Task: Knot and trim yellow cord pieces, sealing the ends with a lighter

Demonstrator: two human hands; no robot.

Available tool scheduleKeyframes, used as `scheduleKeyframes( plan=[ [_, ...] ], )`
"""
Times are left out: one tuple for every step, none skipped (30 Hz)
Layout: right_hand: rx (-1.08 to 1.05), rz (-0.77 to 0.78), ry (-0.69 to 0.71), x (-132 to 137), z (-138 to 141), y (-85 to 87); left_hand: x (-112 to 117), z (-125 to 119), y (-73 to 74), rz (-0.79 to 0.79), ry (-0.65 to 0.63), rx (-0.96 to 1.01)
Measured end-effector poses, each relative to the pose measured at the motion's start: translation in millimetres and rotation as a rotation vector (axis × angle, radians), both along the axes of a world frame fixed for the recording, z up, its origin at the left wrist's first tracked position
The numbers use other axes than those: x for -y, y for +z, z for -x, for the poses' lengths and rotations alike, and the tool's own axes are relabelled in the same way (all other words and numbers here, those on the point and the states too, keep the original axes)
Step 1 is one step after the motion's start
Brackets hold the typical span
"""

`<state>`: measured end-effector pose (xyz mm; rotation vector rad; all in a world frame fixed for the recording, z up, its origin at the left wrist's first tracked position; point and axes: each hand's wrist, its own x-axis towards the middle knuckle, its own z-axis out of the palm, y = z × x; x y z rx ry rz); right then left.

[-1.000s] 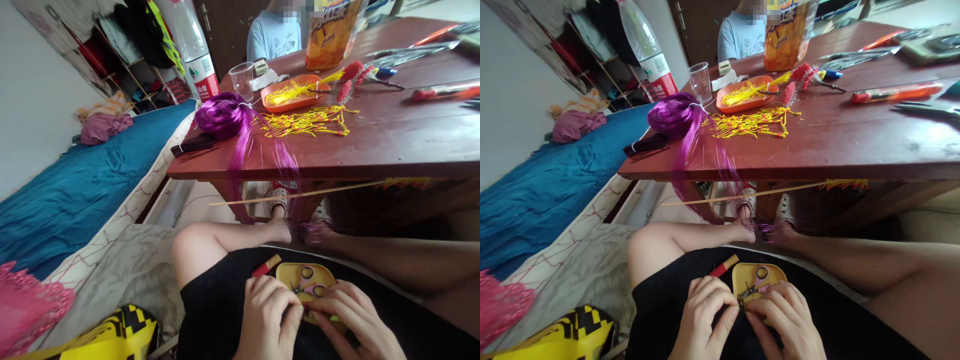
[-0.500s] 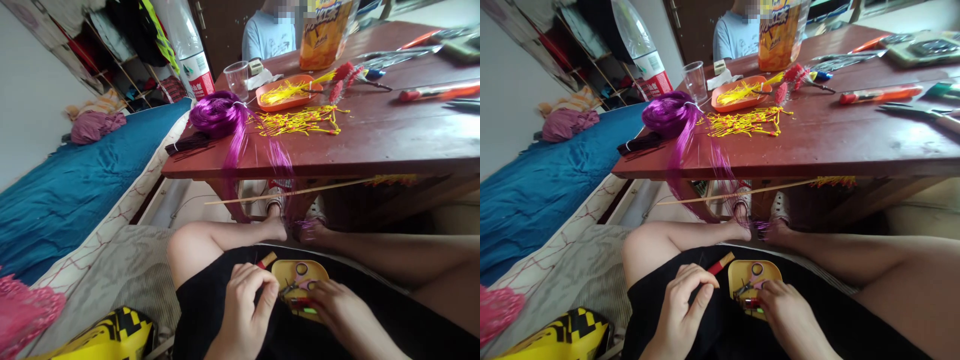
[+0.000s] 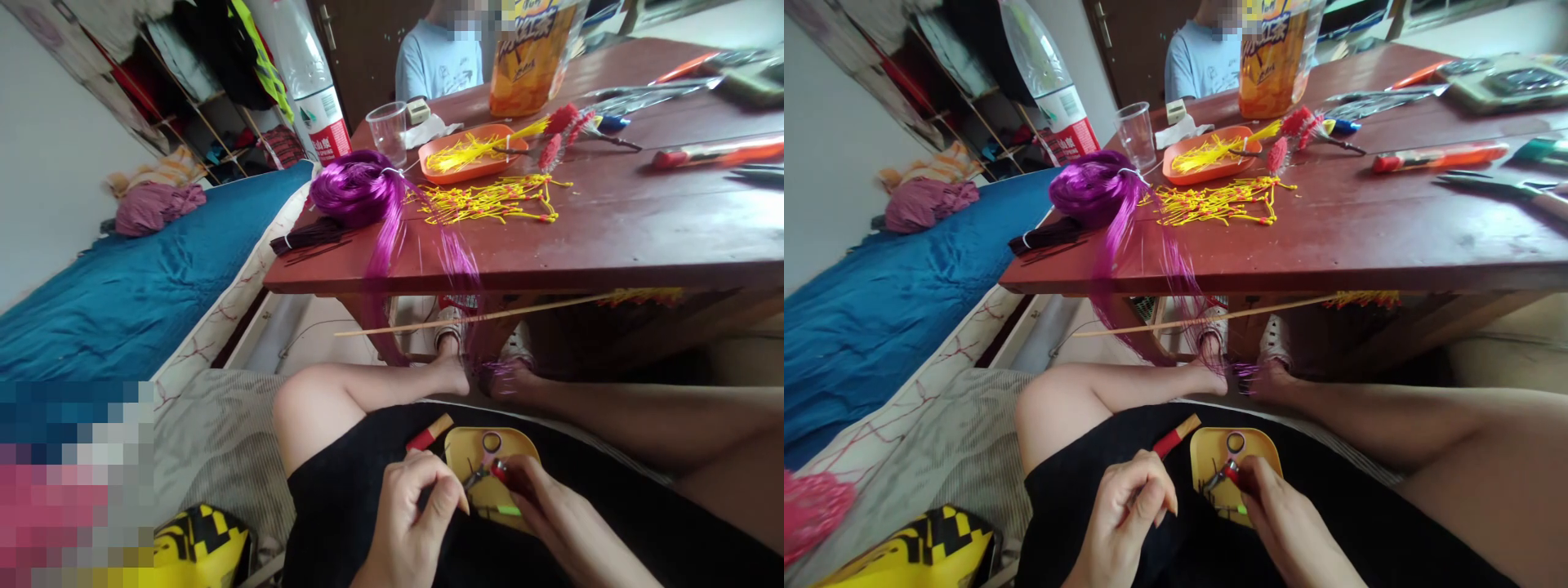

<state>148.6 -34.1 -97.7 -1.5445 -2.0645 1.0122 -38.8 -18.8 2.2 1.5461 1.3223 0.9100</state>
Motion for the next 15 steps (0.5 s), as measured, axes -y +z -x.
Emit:
scheduleKeyframes(
  plan=[
    [-0.135, 0.114, -0.103, 1, -4, 7.4, 1, 0, -1.1, 0.024, 0.000, 0.043],
    [-0.272, 0.242, -0.242, 2, -7, 14.9, 1, -1, -2.2, 0.043, 0.000, 0.081],
    [-0.397, 0.370, -0.385, 3, -8, 22.5, 2, -2, -3.4, 0.059, -0.003, 0.113],
    [-0.501, 0.478, -0.516, 3, -6, 30.0, 3, -2, -4.8, 0.072, -0.010, 0.140],
    [-0.567, 0.557, -0.601, 2, -2, 37.5, 3, -3, -6.3, 0.084, -0.016, 0.163],
    [-0.633, 0.610, -0.610, 0, 4, 44.7, 4, -4, -8.1, 0.096, -0.022, 0.186],
    [-0.693, 0.631, -0.596, -3, 12, 51.3, 4, -4, -10.1, 0.109, -0.029, 0.212],
    [-0.740, 0.639, -0.548, -6, 20, 57.0, 5, -5, -12.3, 0.127, -0.033, 0.245],
    [-0.767, 0.640, -0.482, -9, 28, 61.5, 5, -6, -14.7, 0.147, -0.030, 0.284],
    [-0.792, 0.649, -0.456, -12, 35, 64.6, 6, -6, -17.1, 0.166, -0.019, 0.325],
    [-0.807, 0.657, -0.448, -15, 41, 66.3, 7, -7, -19.4, 0.180, -0.004, 0.364],
    [-0.818, 0.660, -0.463, -16, 46, 66.8, 7, -8, -21.3, 0.190, 0.012, 0.399],
    [-0.827, 0.657, -0.497, -17, 49, 66.5, 7, -9, -22.7, 0.199, 0.026, 0.425],
    [-0.829, 0.643, -0.533, -17, 51, 65.5, 8, -10, -23.5, 0.208, 0.036, 0.441],
    [-0.830, 0.621, -0.557, -17, 53, 64.4, 8, -11, -23.8, 0.218, 0.041, 0.449]
  ],
)
